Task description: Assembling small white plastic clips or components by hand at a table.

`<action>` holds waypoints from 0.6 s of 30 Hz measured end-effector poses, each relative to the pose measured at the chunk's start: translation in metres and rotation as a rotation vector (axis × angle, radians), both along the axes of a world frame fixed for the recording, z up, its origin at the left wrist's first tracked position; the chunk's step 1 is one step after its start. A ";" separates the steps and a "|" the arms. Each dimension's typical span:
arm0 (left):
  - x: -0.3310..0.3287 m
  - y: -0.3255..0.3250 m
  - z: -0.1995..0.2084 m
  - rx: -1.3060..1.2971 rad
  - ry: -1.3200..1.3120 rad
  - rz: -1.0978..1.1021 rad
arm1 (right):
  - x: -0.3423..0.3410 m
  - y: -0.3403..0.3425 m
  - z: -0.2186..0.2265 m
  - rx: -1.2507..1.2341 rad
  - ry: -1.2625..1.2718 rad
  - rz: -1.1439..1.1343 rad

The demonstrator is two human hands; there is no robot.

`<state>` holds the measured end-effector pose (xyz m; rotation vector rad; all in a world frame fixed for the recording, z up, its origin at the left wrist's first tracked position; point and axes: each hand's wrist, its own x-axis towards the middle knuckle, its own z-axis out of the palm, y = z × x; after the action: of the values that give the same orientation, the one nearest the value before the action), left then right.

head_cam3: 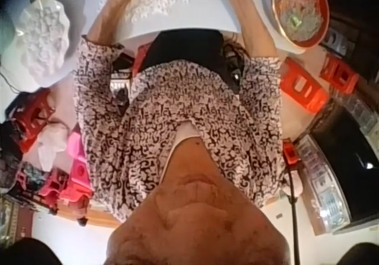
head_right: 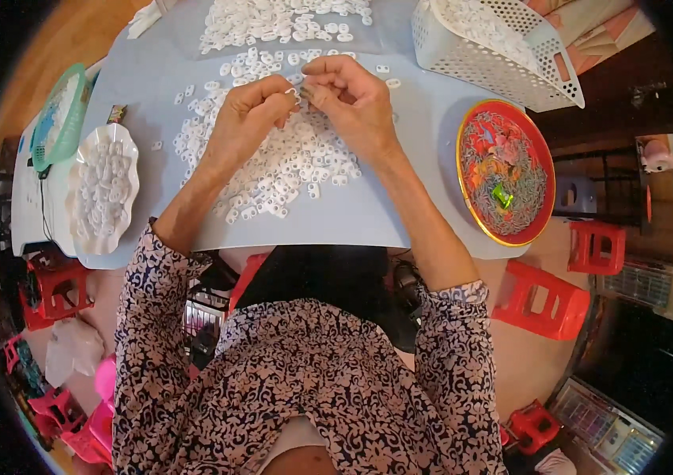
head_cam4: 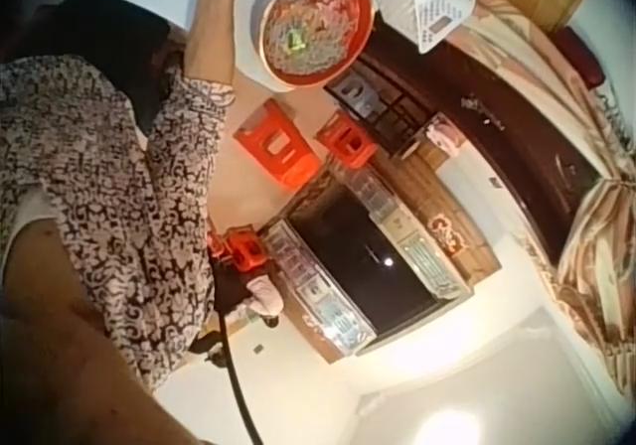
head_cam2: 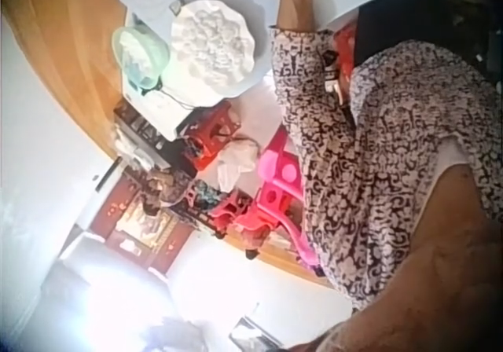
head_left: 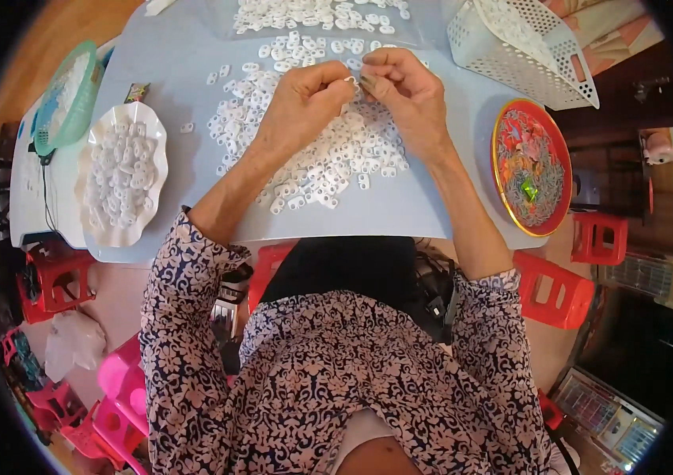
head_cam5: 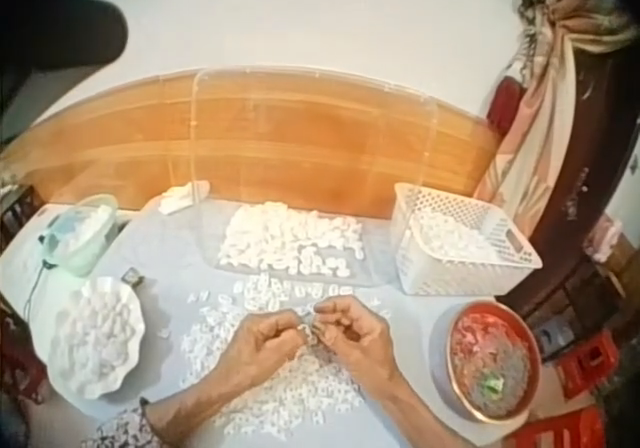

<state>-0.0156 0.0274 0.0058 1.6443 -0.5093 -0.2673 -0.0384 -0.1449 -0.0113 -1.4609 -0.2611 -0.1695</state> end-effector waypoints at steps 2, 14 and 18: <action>0.000 0.000 -0.002 0.011 -0.001 0.003 | 0.000 0.000 0.000 0.013 0.008 0.006; -0.001 -0.003 -0.004 -0.016 -0.093 -0.060 | -0.007 -0.004 0.012 -0.066 -0.013 -0.004; -0.001 -0.003 -0.008 -0.001 -0.152 -0.036 | -0.006 -0.001 0.014 -0.069 -0.070 0.009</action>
<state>-0.0161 0.0246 -0.0017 1.6636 -0.6540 -0.1686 -0.0447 -0.1459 0.0025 -1.5234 -0.3332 -0.2062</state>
